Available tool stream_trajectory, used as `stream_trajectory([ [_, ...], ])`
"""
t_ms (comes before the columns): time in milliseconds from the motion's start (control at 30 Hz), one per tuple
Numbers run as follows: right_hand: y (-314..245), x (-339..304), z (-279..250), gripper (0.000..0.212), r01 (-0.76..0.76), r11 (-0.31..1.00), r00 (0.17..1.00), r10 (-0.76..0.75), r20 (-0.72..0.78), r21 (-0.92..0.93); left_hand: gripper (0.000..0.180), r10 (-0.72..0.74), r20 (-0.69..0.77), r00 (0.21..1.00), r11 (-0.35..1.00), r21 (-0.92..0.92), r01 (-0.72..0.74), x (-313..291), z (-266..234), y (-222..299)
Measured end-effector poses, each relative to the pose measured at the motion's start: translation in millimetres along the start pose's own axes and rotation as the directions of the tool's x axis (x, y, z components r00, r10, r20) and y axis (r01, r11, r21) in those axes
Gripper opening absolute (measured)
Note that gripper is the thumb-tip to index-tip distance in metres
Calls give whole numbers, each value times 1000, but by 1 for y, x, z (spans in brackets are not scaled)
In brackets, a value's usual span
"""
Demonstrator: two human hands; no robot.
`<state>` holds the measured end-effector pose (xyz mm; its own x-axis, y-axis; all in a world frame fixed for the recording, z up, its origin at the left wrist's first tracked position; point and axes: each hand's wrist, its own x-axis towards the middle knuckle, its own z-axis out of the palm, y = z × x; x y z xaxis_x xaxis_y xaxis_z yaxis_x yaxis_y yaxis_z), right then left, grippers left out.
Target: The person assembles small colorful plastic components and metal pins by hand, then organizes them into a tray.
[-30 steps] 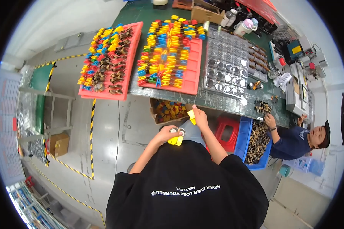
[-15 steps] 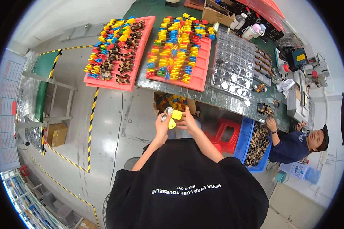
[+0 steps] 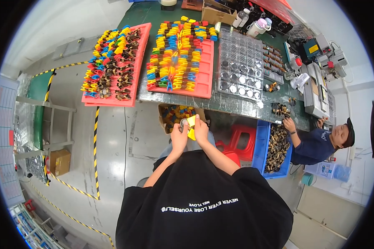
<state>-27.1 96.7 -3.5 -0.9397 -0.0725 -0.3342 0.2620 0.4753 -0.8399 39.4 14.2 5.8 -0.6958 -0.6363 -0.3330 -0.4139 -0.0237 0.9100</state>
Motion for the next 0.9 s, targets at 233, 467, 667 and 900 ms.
stream_trajectory([
  [233,0,5,0,52,177,973,971,-198,-136,-149,37,-48,-120,992,986,-163,28,4,-7,-5],
  [467,36,54,5,60,106,927,985,-48,166,-360,34,-182,-114,977,962,-226,153,13,-26,-24],
  [667,14,56,-13,45,-142,990,825,129,551,-19,33,-109,2,994,989,-103,109,22,-13,-18],
  [900,8,92,-86,26,-197,952,834,37,550,236,28,-21,328,944,997,78,-4,57,57,18],
])
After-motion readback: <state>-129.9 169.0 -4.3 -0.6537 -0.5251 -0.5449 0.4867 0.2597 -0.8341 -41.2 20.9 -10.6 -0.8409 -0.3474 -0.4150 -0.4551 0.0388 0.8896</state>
